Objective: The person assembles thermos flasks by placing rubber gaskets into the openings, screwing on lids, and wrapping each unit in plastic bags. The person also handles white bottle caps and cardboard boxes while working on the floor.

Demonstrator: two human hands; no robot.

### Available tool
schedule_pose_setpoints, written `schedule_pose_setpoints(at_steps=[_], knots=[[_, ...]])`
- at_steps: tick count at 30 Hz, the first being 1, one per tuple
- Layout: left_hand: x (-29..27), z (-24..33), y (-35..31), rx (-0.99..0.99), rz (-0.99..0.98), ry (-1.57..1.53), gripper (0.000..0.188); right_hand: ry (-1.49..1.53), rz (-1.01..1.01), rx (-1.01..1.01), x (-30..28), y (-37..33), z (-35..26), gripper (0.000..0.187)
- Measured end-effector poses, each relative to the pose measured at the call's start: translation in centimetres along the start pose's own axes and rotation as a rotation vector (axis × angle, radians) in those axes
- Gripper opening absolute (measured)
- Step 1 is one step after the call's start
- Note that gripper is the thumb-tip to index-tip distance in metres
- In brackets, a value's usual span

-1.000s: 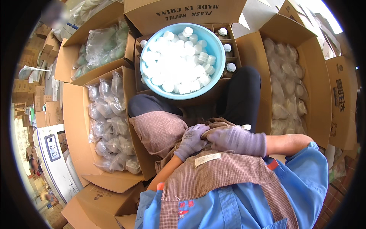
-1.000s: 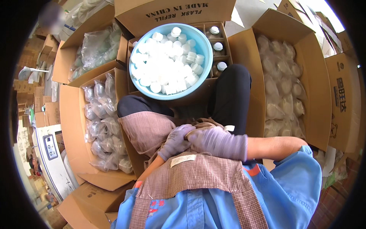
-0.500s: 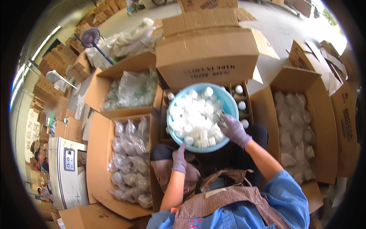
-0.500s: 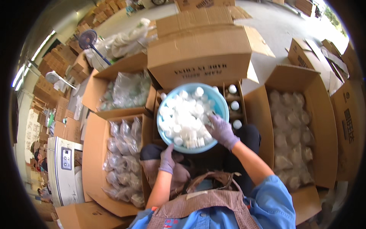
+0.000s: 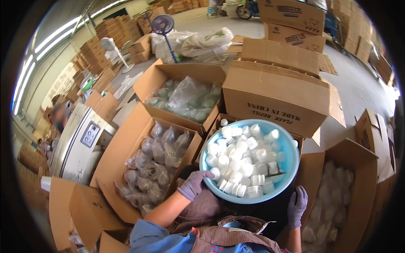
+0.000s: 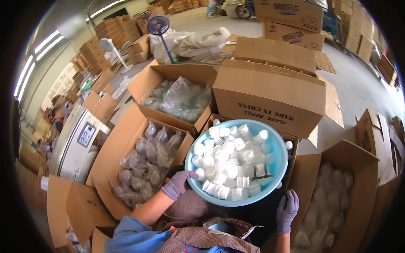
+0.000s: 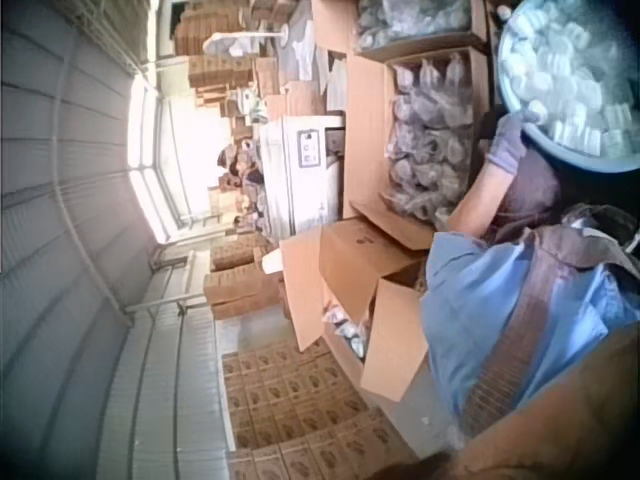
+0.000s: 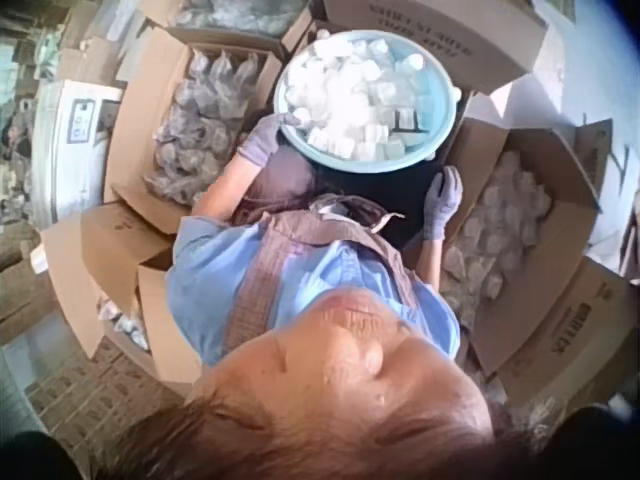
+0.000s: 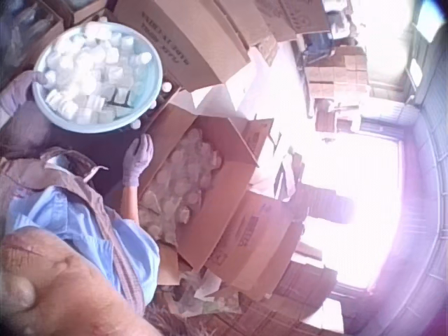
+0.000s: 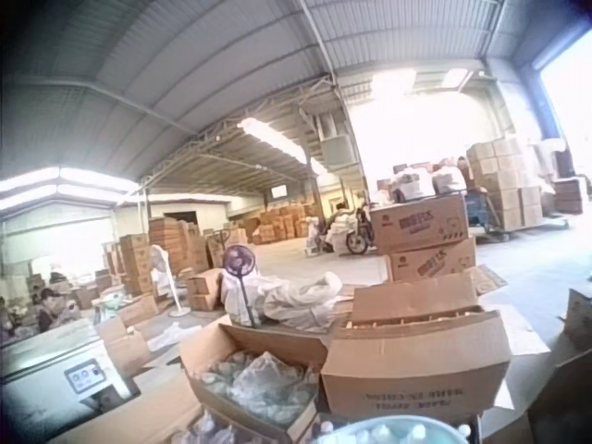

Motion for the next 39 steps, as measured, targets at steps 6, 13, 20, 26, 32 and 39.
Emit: schedule_pose_setpoints(at_steps=[6, 13, 20, 26, 32, 39], knots=[[5.9, 14.1, 3.6, -0.024, -0.166, -0.507, 0.033, 0.014, -0.032, 0.043, 0.8, -0.1, -0.3, 0.024], [15.6, 32.5, 20.4, 0.814, 0.325, 0.821, 0.058, 0.01, -0.02, 0.077, 0.2, 3.2, -1.6, 0.026], [15.1, 29.8, 32.6, -0.049, -0.445, -0.711, 0.078, 0.002, 0.062, 0.008, 1.5, 2.3, -0.5, 0.025], [20.8, 5.7, 14.5, 0.323, -0.653, 1.013, 0.012, -0.152, -0.015, -0.217, 1.6, 0.9, -6.6, 0.026], [14.2, -21.1, -0.2, -0.164, -0.797, 1.203, 0.017, -0.027, -0.829, -0.218, 14.3, -12.7, -15.7, 0.02], [11.5, -2.9, -8.1, 0.381, -0.173, 1.114, 0.034, 0.193, -0.525, -0.148, 3.0, -10.8, -18.3, 0.026]])
Point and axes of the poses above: each hand's wrist, its own y-axis towards the middle knuckle, its own x-axis out of the palm, z = x × y, the point moved 8 cm from there along y, towards the middle knuckle, and after that the axes turned 12 degrees about -x, right-handed, at the moved point
